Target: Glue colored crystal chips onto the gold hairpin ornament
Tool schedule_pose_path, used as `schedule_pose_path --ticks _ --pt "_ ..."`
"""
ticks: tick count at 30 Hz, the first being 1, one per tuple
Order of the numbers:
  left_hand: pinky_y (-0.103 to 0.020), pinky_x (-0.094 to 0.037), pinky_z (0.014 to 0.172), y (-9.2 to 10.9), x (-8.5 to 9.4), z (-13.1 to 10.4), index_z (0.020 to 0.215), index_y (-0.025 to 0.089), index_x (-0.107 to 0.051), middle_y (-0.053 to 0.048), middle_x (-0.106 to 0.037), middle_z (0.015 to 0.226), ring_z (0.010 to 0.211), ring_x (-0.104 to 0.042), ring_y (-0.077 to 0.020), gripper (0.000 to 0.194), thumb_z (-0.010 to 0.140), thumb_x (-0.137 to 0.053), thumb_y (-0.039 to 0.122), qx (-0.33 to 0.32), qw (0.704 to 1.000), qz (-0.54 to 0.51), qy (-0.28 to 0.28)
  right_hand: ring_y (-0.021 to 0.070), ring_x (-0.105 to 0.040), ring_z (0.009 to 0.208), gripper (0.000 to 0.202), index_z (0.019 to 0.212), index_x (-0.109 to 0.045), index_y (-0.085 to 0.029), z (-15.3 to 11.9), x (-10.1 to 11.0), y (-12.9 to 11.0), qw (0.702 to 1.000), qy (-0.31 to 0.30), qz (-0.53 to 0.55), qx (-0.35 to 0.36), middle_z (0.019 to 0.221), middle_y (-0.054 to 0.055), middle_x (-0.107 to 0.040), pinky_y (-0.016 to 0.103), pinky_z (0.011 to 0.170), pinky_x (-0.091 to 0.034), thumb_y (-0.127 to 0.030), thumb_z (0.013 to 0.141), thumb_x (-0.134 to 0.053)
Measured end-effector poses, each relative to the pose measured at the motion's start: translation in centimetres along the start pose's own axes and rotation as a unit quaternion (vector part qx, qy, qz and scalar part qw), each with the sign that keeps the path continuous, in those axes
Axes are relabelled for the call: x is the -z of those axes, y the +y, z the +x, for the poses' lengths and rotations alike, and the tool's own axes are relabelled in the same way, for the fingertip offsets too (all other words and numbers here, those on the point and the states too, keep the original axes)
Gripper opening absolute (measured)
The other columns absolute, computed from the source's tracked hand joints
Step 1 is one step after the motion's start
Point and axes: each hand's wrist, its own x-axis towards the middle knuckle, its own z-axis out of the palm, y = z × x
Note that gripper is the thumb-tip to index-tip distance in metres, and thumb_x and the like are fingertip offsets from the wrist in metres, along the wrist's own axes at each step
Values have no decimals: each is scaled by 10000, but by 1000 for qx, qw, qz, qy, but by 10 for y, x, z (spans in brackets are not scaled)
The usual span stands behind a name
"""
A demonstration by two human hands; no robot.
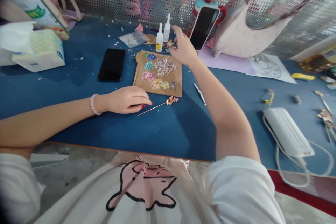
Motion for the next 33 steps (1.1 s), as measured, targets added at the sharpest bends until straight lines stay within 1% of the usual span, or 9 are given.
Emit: schedule_pose_path --ticks 3,5,8,12,17,21,26,30,33 --pt "-373 -587 956 4 -1 1 1232 270 -752 -108 -794 1200 1061 -747 -231 320 1040 -497 246 -28 999 -9 -26 288 -677 1120 650 1452 -442 -201 -55 19 7 1000 -2 -22 7 1198 121 -680 460 1051 -526 -213 815 -567" --pt "-385 -580 1000 5 -1 2 1256 274 -747 -102 -785 1250 1134 -734 -241 326 1046 -501 232 -43 998 -10 -35 295 -689 1077 460 1325 -492 -232 -95 33 12 994 -46 -91 -45 1117 108 -691 453 986 -533 -267 867 -523" --pt "-399 -565 1046 5 -1 3 1274 258 -740 -100 -773 1301 1222 -705 -255 329 1049 -507 202 -62 997 -7 -42 294 -678 765 148 975 -522 -281 -148 50 22 983 -116 -111 -88 814 54 -672 413 713 -500 -386 877 -555" --pt "-398 -558 1066 6 -2 2 1282 226 -729 -100 -768 1315 1238 -696 -258 320 1046 -519 175 -74 996 4 -44 233 -543 546 283 785 -433 -278 -191 64 34 967 -172 -127 -137 628 10 -584 336 560 -331 -517 878 -552" --pt "-391 -534 1090 6 0 -2 1298 149 -699 -114 -746 1356 1283 -670 -272 301 1049 -530 156 -87 995 20 -49 173 -381 514 358 687 -458 -242 -202 70 39 962 -189 -119 -160 579 13 -499 312 587 -209 -522 903 -514" --pt "-385 -505 1124 7 2 -5 1332 163 -668 -101 -737 1371 1288 -662 -252 319 1050 -521 144 -84 994 10 -62 147 -363 525 372 691 -522 -223 -203 72 35 967 -187 -37 -167 573 0 -485 303 586 -218 -523 910 -553" --pt "-374 -497 1121 7 4 -8 1337 168 -659 -91 -738 1365 1284 -659 -246 325 1043 -525 136 -77 994 -14 -74 128 -409 556 520 749 -575 -212 -208 70 32 966 -113 135 -190 604 -14 -485 270 554 -320 -686 957 -526" --pt "-367 -490 1124 8 6 -8 1348 176 -653 -79 -739 1364 1293 -650 -243 342 1030 -538 127 -68 994 -31 -74 109 -434 519 536 851 -575 -213 -211 57 30 941 -40 261 -213 619 -20 -539 245 501 -355 -733 975 -539" --pt "-355 -485 1121 8 5 -7 1342 180 -658 -65 -747 1352 1285 -652 -232 343 1030 -528 121 -66 995 -33 -73 106 -471 494 544 896 -576 -220 -213 48 29 922 -9 321 -215 627 -30 -566 239 474 -406 -759 909 -649"
